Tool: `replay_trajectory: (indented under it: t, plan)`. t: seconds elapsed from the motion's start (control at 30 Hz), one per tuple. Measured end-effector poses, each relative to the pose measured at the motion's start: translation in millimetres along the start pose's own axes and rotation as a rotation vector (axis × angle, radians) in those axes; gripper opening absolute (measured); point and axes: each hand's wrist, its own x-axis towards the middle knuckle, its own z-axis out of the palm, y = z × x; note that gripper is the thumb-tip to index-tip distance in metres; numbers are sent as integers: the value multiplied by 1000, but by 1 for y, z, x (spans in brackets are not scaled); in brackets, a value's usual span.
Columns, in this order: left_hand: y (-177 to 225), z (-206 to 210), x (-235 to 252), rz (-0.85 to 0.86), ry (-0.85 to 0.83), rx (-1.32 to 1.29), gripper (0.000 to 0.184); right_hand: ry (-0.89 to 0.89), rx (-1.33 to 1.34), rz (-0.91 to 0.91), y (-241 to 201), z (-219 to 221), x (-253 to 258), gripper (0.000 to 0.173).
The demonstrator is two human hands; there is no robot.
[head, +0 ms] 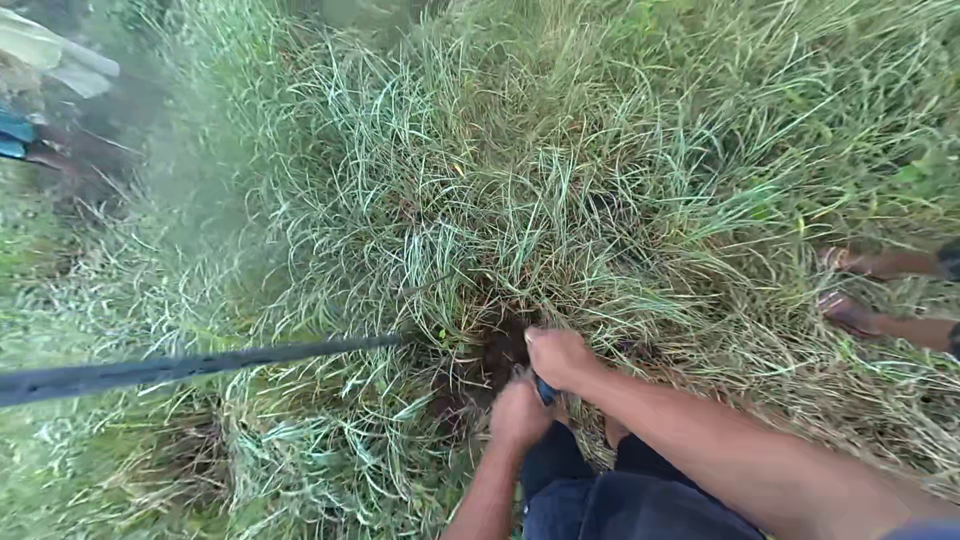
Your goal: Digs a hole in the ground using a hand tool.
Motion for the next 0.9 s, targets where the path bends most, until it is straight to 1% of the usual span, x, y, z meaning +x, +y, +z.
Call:
replay_trajectory:
  t: [0.07,0.13,0.23,0.33,0.37,0.43,0.5,0.53,0.6,0.7,0.77,0.83,0.9]
  plan:
    - [-3,21,14,-26,-49,31,51,-22,-24,29,12,17,5,40]
    - [-7,35,22,-60,-62,31,51,-8,-52,7,19,33,13,40]
    - [1,54,16,-100,-63,39,53,-59,-57,-11,33,46,9,40]
    - [23,101,-14,-88,-89,-6,59,-177,-71,19,63,60,-35,42]
    - [28,119,-27,-79,-113,-39,61,-188,-79,19,76,72,-54,42]
    - [36,162,-46,-51,-160,-84,58,-183,-99,34,106,104,-89,41]
    - [44,200,-51,-19,-212,-104,57,-221,-94,99,135,125,-114,43]
    - [47,211,-49,-10,-240,-106,59,-226,-81,131,146,131,-120,44]
    - [50,215,-42,-6,-267,-84,65,-194,-44,178,153,131,-118,45]
    - [41,192,-34,-19,-240,-47,69,-139,14,203,131,116,-99,45]
    - [29,169,-27,-32,-217,-19,69,-110,22,168,109,108,-82,46]
    - [18,150,-9,-59,-180,-16,67,-78,-3,111,92,103,-52,46]
    - [19,149,-1,-89,-182,-27,66,-89,-50,68,93,105,-38,45]
